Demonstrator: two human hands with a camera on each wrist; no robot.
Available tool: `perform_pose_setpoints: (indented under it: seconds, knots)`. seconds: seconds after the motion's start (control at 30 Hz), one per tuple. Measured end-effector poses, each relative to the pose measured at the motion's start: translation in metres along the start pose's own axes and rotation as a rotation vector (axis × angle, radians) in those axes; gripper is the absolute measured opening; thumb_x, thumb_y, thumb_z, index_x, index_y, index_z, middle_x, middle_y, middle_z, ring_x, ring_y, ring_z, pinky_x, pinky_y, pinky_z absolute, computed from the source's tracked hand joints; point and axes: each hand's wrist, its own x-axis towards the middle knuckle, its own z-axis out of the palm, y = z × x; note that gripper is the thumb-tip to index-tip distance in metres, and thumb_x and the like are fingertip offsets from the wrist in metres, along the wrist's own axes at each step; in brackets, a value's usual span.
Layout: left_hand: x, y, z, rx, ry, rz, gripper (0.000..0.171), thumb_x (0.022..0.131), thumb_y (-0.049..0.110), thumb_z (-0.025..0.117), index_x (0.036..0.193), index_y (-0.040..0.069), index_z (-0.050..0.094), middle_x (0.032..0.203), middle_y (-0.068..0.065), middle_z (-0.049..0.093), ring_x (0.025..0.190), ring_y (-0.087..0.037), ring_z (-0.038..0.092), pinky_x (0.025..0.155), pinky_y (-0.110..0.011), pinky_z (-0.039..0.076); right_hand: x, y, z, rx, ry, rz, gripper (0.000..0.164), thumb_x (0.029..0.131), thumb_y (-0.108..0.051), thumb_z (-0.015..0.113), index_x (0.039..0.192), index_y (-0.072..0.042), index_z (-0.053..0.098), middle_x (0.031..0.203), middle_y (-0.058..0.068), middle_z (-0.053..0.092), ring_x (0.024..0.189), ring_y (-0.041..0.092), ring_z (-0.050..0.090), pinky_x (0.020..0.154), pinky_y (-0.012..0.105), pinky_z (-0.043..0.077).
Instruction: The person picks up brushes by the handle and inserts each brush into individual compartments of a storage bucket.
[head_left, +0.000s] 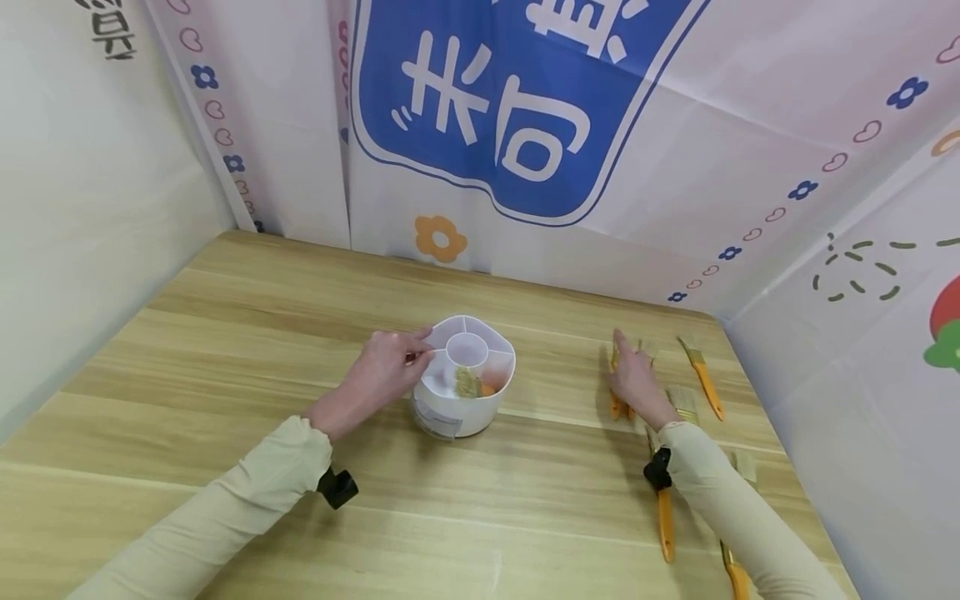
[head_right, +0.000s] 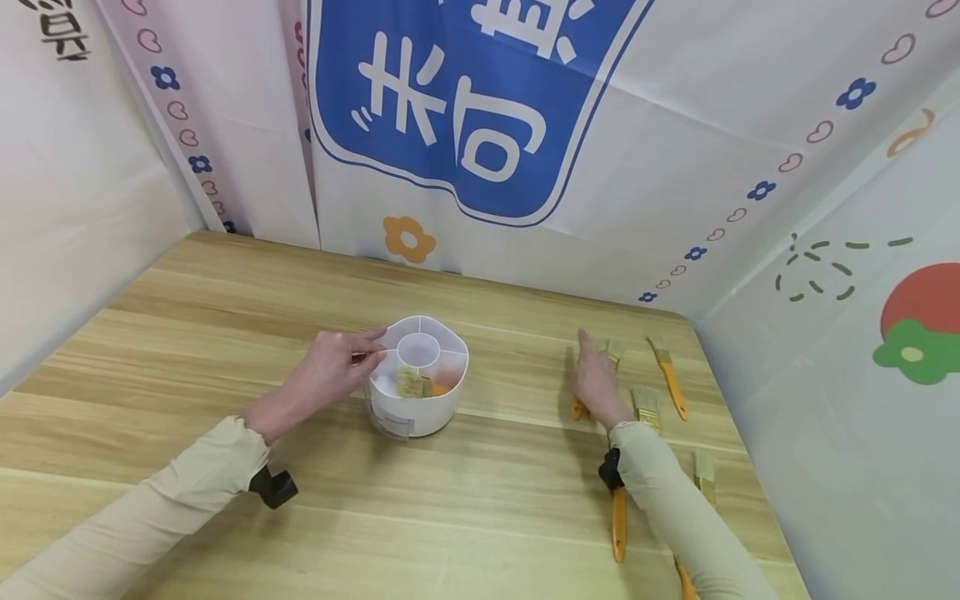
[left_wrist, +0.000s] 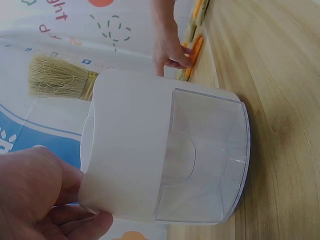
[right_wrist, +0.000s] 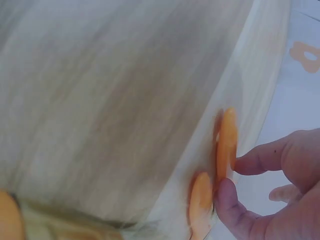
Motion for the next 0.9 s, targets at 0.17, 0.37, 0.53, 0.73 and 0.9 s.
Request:
perform_pose_setpoints:
  seconds: [0.17, 0.37, 0.53, 0.73, 0.9]
  knots:
    - [0.000, 0.001, -0.001, -0.001, 0.004, 0.000, 0.017, 0.086, 0.008, 0.060, 0.090, -0.002, 0.073, 0.120, -0.021, 0.061, 0.086, -0.029, 0.071, 0.058, -0.024, 0.054, -0.003, -0.005, 0.001, -0.011, 0.013, -0.030, 0.076, 0.081, 0.005, 0.052, 0.148, 0.000, 0.016, 0.091, 0.034, 0.058, 0.091, 0.046, 0.054, 0.057, 0.039, 0.046]
    - [0.001, 0.000, -0.001, 0.004, 0.012, 0.007, 0.016, 0.086, 0.007, 0.061, 0.089, -0.003, 0.073, 0.118, -0.021, 0.062, 0.085, -0.029, 0.071, 0.058, -0.025, 0.055, -0.010, -0.010, 0.003, -0.025, 0.010, -0.045, 0.078, 0.078, 0.005, 0.055, 0.147, 0.001, 0.018, 0.101, 0.039, 0.057, 0.099, 0.049, 0.053, 0.059, 0.042, 0.048]
    - [0.001, -0.001, -0.001, -0.007, 0.003, 0.005, 0.017, 0.086, 0.007, 0.060, 0.090, -0.003, 0.073, 0.119, -0.021, 0.061, 0.088, -0.030, 0.070, 0.059, -0.025, 0.056, -0.013, -0.015, 0.004, -0.013, -0.011, -0.030, 0.082, 0.074, 0.006, 0.055, 0.147, 0.000, 0.018, 0.106, 0.040, 0.054, 0.097, 0.047, 0.053, 0.054, 0.036, 0.045]
    - [0.000, 0.000, -0.002, -0.012, -0.014, -0.005, 0.017, 0.087, 0.008, 0.061, 0.092, -0.003, 0.073, 0.121, -0.021, 0.060, 0.088, -0.030, 0.070, 0.056, -0.021, 0.053, -0.013, -0.016, 0.004, -0.028, -0.027, -0.019, 0.084, 0.072, 0.005, 0.055, 0.147, 0.000, 0.018, 0.105, 0.039, 0.056, 0.098, 0.047, 0.053, 0.056, 0.037, 0.046]
    - [0.000, -0.001, -0.001, -0.018, -0.013, -0.004, 0.017, 0.087, 0.007, 0.060, 0.091, -0.002, 0.073, 0.120, -0.021, 0.061, 0.086, -0.029, 0.071, 0.055, -0.019, 0.051, -0.010, -0.014, 0.001, -0.025, -0.049, 0.006, 0.080, 0.078, 0.002, 0.055, 0.147, 0.002, 0.015, 0.110, 0.043, 0.051, 0.081, 0.040, 0.056, 0.052, 0.034, 0.044]
